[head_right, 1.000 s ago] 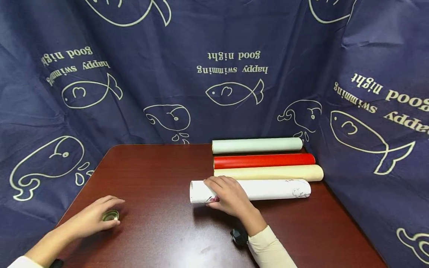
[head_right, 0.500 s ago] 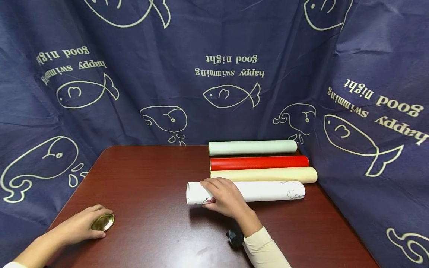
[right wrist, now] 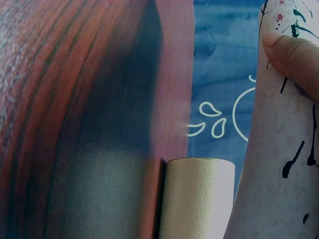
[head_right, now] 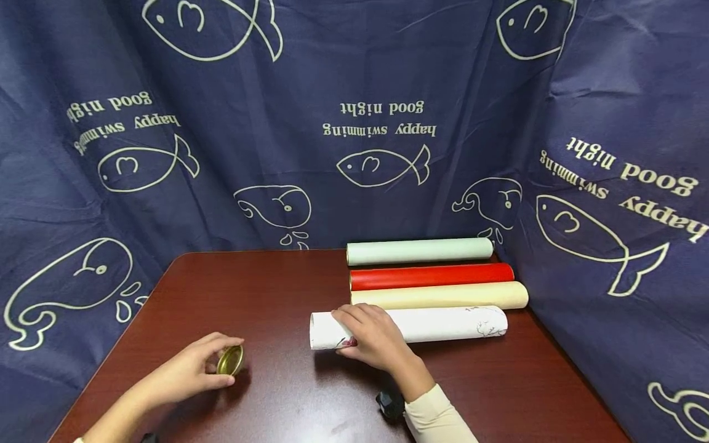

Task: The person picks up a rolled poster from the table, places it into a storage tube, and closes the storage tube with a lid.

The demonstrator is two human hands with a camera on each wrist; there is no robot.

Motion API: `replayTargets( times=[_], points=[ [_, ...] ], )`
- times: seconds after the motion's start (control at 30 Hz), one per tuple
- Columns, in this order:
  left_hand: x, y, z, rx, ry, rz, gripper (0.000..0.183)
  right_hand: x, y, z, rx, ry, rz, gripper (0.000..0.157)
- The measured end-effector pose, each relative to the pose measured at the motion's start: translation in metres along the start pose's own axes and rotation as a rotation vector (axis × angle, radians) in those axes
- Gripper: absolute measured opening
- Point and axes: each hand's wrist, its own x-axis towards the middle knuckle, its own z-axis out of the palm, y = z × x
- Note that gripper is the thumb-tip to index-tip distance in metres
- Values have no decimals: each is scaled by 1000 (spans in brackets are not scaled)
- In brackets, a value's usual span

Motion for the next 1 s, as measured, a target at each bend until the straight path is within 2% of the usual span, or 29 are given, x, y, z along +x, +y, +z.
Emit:
replayTargets(
  times=[0.1, 0.17, 0.27, 0.37, 0.5, 0.63, 0.77, 1.0],
  points=[
    [30, 20, 16, -188, 18, -17, 59, 1, 1, 0, -4, 5, -3, 75],
    [50, 31, 28, -270, 43, -23, 60, 2, 2, 0, -7, 7, -5, 75],
    [74, 43, 47, -323, 89, -15, 61, 3, 2, -1, -11, 11, 3, 75],
    [89, 48, 64, -357, 129, 2, 62, 3, 1, -2, -4, 16, 5, 75],
    [95, 52, 78, -434, 187, 15, 64, 2, -1, -3, 2, 41, -14, 76],
    [98, 56, 83, -503, 223, 33, 65, 1, -1, -5, -17, 57, -12, 75],
    [102, 61, 87, -515, 228, 53, 65, 0, 1, -8, -31, 59, -8, 74],
    [103, 64, 84, -505, 255, 21, 66, 4, -3, -9, -34, 40, -60, 74]
  ],
)
